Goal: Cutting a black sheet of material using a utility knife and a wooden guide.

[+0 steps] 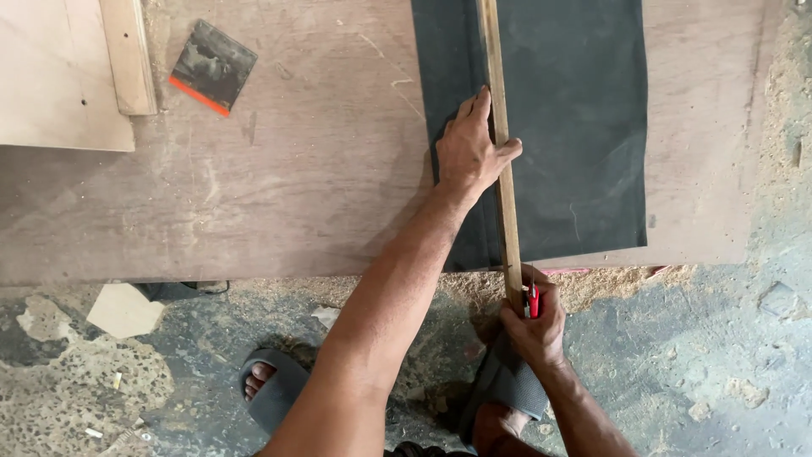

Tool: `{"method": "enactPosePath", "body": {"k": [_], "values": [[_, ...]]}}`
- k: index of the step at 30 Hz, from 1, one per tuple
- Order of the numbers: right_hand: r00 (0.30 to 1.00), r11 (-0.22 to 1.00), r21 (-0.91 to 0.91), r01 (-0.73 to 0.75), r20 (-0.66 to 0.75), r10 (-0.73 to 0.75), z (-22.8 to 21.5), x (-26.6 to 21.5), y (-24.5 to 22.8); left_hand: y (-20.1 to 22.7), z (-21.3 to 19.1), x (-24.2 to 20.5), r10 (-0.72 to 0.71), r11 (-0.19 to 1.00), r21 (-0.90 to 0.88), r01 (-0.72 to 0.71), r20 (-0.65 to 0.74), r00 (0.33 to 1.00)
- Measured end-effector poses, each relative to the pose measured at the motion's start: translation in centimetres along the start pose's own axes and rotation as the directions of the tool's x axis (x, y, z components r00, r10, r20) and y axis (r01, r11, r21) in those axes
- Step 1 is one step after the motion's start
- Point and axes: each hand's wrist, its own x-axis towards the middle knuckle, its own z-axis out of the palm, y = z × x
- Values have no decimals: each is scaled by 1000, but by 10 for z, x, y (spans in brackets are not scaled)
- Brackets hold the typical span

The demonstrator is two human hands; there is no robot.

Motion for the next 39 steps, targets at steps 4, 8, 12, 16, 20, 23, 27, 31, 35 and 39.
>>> {"method": "enactPosePath", "body": {"k": [4, 8, 12, 16, 20, 23, 27, 31, 35, 39], "values": [[999, 998, -45, -39, 4, 39, 0, 0, 2, 2, 1, 3, -41, 998, 45, 38, 58, 997], [998, 998, -21, -51, 26, 51, -1, 2, -3, -1, 5, 4, -56, 997, 59, 50, 91, 994], [999, 1000, -23, -14, 32, 14, -1, 2, 1, 0, 3, 4, -52, 997, 59, 47, 88, 995], [1000, 1000, -13, 10, 23, -9, 0, 3, 2, -8, 9, 5, -25, 998, 65, 19, 80, 997], [1000, 999, -32, -3, -3, 3, 0, 2, 3, -29, 22, 9, 26, 999, 23, -28, 75, 997], [998, 998, 32, -61, -5, 61, 3, -1, 3, -42, 30, 9, 125, 992, -13, -125, -5, 992], [986, 974, 151, -166, 1, 168, 4, -1, 4, -39, 29, 10, 70, 997, -33, -69, 11, 998], [990, 950, 278, -140, 39, 135, 2, -1, 5, -44, 34, 12, 176, 977, -109, -184, -85, 981], [989, 957, 248, -149, 42, 143, 1, 0, 6, -48, 39, 13, 187, 978, -79, -194, -93, 978], [995, 989, 108, -99, 32, 96, 0, 1, 7, -52, 46, 14, 178, 981, -65, -183, -69, 982]]}}
